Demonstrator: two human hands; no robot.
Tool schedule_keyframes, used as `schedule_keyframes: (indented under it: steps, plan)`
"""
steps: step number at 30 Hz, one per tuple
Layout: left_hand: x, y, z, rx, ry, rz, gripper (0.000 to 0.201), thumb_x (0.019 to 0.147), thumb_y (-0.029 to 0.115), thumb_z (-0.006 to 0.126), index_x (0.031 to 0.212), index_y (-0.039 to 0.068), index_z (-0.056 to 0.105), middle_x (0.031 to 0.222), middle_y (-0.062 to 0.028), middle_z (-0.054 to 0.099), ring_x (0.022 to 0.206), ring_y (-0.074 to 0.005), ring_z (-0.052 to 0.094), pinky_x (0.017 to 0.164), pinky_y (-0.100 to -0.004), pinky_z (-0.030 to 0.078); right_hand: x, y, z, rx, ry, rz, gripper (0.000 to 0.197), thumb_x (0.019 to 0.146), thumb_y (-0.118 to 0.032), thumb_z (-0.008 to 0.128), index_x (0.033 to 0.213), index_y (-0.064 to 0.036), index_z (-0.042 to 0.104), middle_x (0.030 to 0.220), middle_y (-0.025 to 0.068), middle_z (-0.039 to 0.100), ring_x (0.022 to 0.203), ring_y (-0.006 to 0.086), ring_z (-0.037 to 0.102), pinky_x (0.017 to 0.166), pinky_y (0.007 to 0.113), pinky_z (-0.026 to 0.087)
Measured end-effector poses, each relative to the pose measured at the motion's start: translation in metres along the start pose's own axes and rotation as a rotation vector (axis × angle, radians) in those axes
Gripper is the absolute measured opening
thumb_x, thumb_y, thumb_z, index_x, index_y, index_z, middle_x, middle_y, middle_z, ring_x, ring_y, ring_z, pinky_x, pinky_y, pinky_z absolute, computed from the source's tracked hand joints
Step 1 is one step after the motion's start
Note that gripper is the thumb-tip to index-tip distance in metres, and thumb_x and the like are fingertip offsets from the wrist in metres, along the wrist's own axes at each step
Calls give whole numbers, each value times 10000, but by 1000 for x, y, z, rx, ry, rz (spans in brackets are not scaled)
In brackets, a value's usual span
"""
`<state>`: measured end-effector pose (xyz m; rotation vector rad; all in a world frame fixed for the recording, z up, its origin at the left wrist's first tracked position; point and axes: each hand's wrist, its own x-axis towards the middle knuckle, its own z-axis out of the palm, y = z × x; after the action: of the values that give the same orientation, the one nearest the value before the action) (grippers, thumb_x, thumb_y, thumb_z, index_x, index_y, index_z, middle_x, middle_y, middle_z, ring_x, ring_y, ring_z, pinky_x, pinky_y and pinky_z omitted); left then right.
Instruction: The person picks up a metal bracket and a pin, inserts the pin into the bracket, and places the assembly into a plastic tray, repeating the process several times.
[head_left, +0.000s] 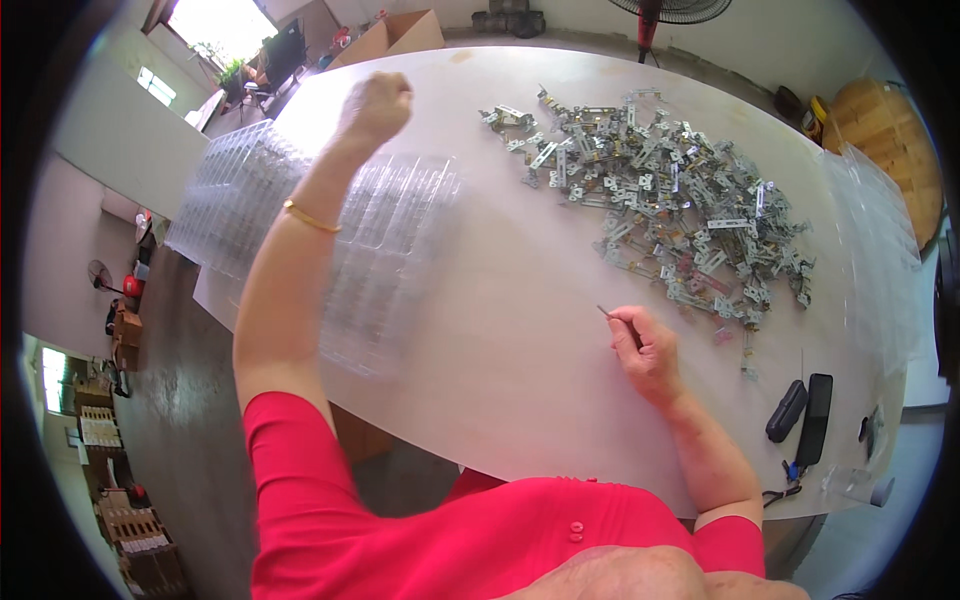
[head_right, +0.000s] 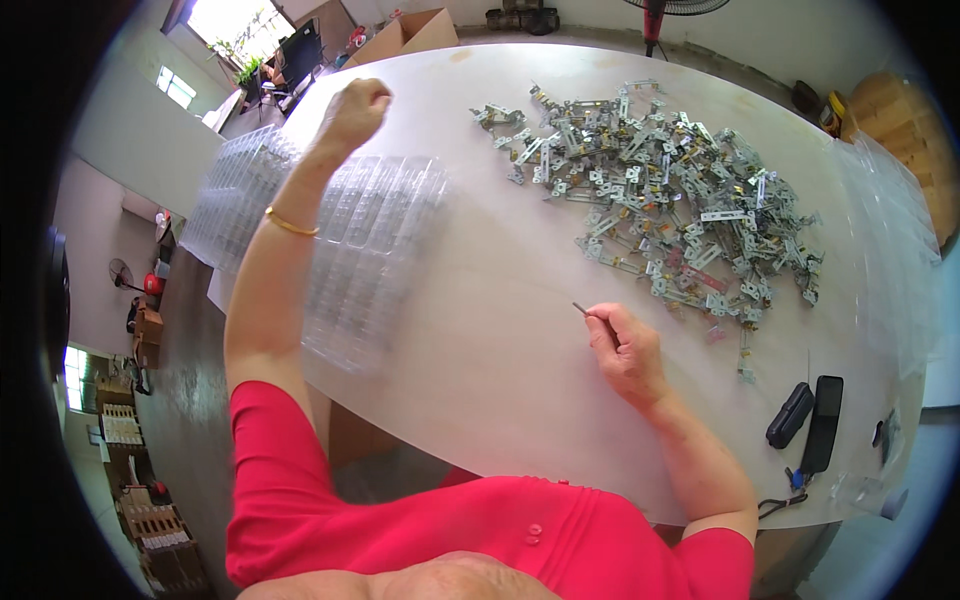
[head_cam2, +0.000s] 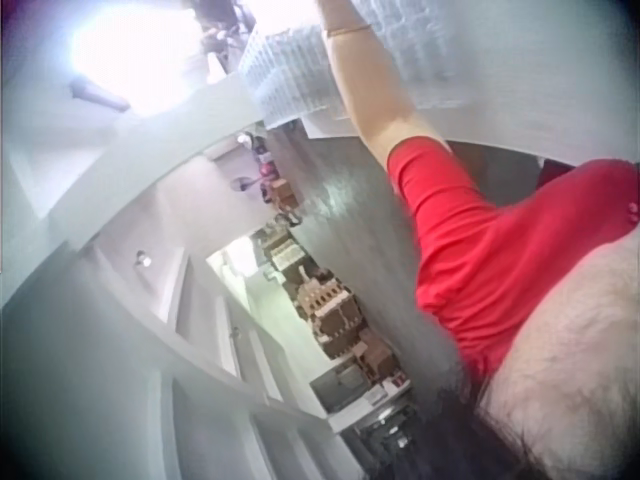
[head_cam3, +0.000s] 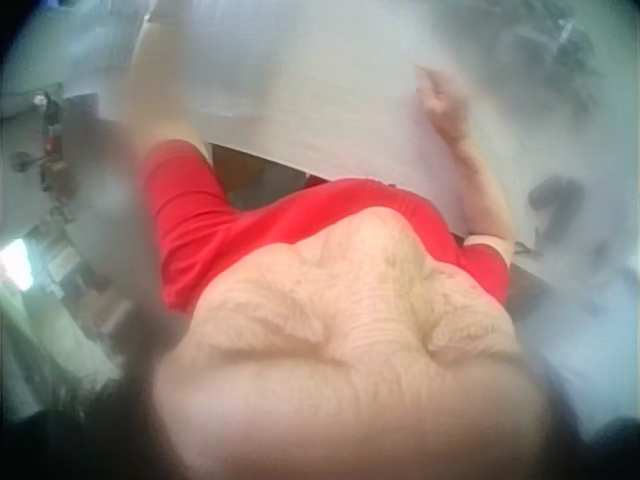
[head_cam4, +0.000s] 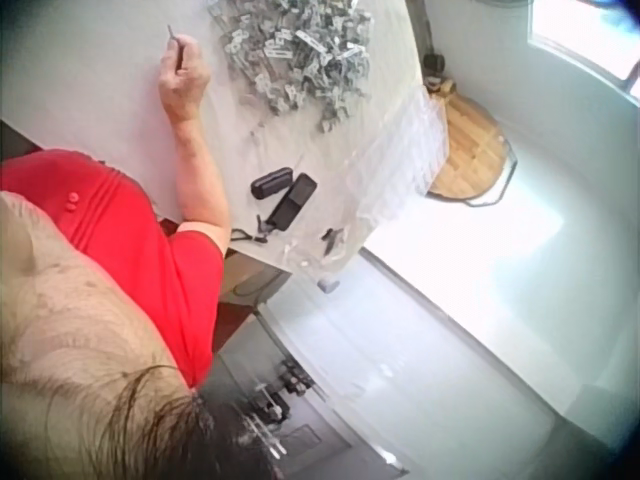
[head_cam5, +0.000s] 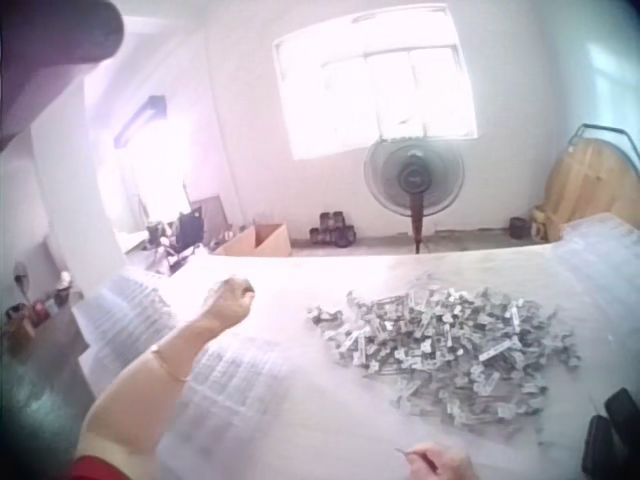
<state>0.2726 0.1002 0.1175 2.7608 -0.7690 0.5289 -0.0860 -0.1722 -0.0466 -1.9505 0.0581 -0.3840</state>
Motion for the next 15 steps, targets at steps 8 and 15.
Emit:
schedule_keyframes:
  steps: [8, 15]
  plan:
    - [22, 118, 74, -68, -331, -2, 223, 815, 194, 613, 912, 35, 736, 968, -208, 715, 958, -366, 685, 883, -434, 532, 3, -3, -4, 20, -11, 5, 78, 927, -95, 667, 999, -72, 645, 715, 92, 636, 587, 191, 608, 557, 314, 474]
    - [-34, 215, 94, -340, -375, 296, 185, 795, 180, 685, 826, -2, 684, 803, -164, 676, 757, -302, 669, 704, -393, 523, 5, 0, -7, 21, -72, -97, 78, 898, -95, 677, 968, -87, 644, 792, 116, 676, 664, 301, 653, 593, 381, 509]
